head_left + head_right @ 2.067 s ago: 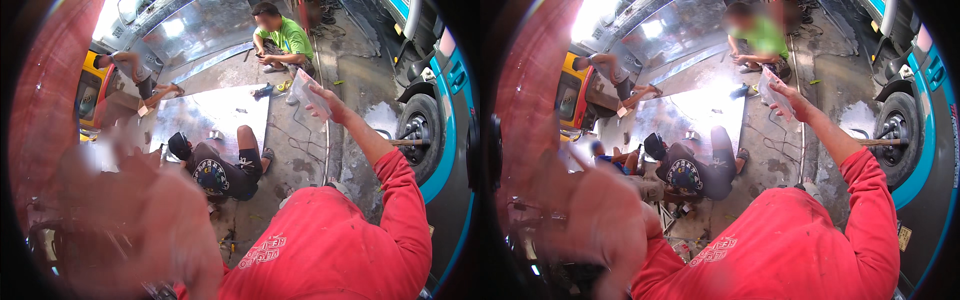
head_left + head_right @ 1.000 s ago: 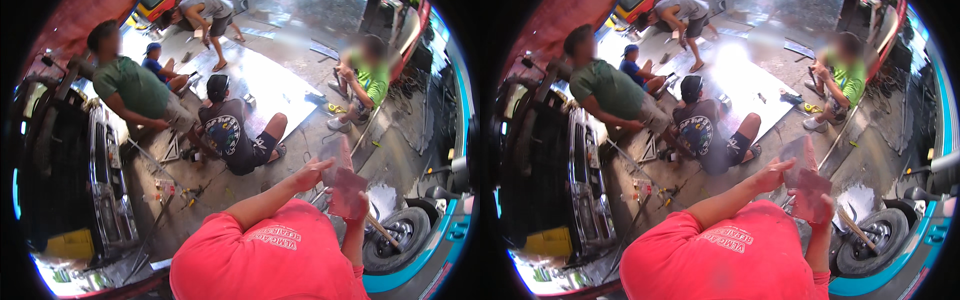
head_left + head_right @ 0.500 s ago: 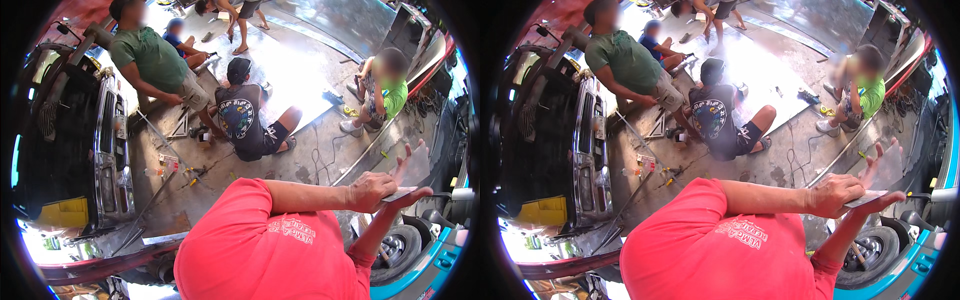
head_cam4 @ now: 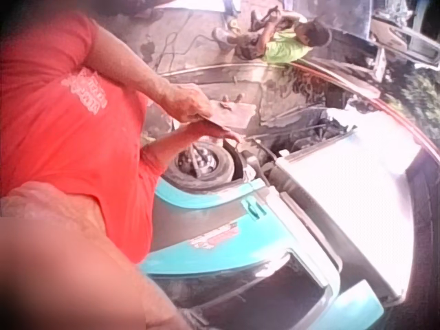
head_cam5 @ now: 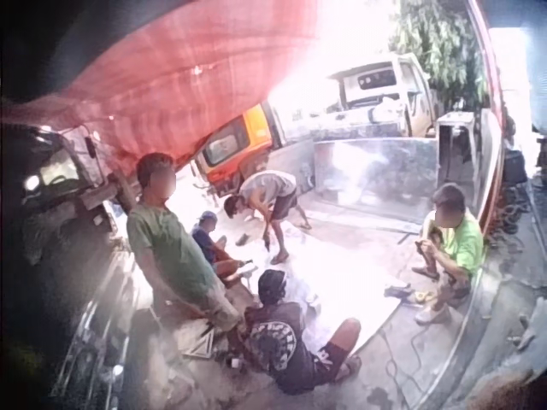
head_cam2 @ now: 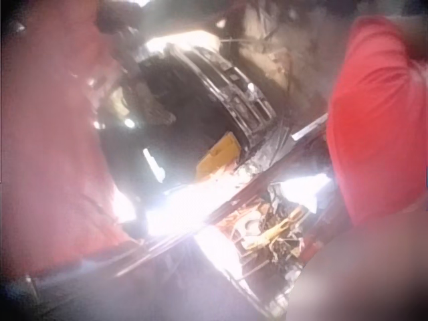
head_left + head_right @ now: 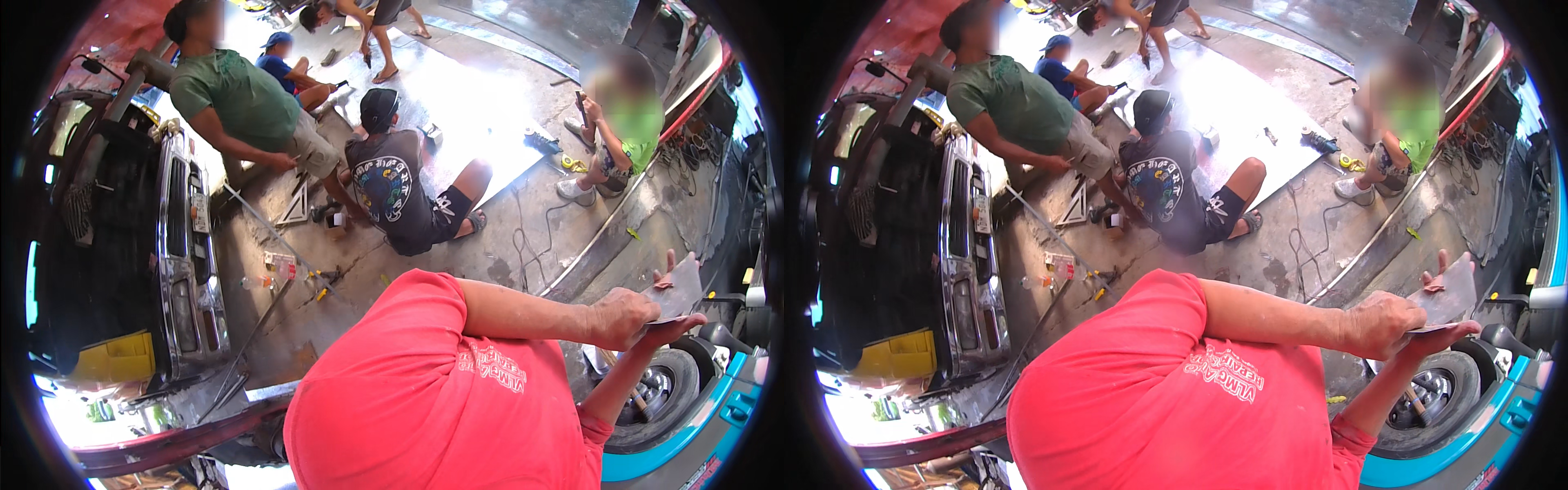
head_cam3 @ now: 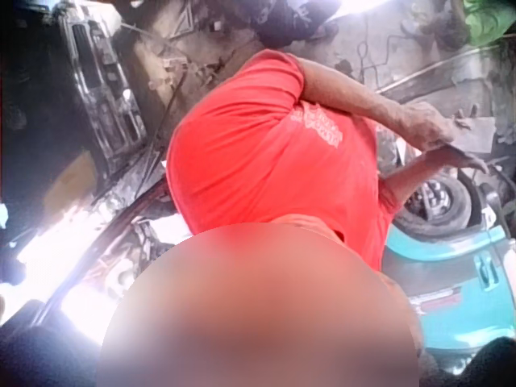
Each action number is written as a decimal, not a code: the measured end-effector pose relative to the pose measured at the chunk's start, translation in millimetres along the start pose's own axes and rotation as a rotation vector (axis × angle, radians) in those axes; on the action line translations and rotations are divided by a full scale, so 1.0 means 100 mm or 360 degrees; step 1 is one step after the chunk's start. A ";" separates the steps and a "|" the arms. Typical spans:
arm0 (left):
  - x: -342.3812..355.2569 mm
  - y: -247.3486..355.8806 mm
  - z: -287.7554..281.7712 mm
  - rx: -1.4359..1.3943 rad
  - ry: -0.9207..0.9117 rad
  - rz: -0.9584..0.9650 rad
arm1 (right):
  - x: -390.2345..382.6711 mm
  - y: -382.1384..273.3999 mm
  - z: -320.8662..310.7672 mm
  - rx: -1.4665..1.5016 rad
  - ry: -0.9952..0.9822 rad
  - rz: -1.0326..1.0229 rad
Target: The person sands a pink primer patch on the side of a teal truck using a sanding block and sandpaper. They repeatedly rub the surface, pause to wipe dust from the sandpaper, and continue sanding the same area.
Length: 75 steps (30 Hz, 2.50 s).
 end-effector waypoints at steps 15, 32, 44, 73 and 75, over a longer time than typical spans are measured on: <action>-0.07 -0.48 0.35 0.0167 -0.0163 -0.0128 | -0.44 0.31 -0.49 0.0350 0.0197 0.0305; 0.11 -0.61 -0.06 0.0053 0.0188 -0.0283 | -0.90 0.51 -0.21 0.0017 0.0421 0.0527; 0.25 -1.07 -0.13 0.0077 0.0216 -0.0419 | -1.33 0.73 -0.34 -0.0097 0.0239 0.0765; -3.66 -2.47 -3.94 -0.0437 0.0485 -0.1706 | -2.03 2.92 0.89 0.0051 -0.0967 0.1718; -4.15 -2.48 -5.21 0.0122 0.0715 -0.1526 | -2.28 3.24 1.41 0.0063 -0.0875 0.1734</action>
Point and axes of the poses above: each hand's wrist, its own x-axis towards the middle knuckle, its own z-axis out of the palm, y = z × x, the point moved 8 cm from there along x, towards the middle knuckle, and after that the axes turned 13 degrees about -z, right-handed, at the moved point
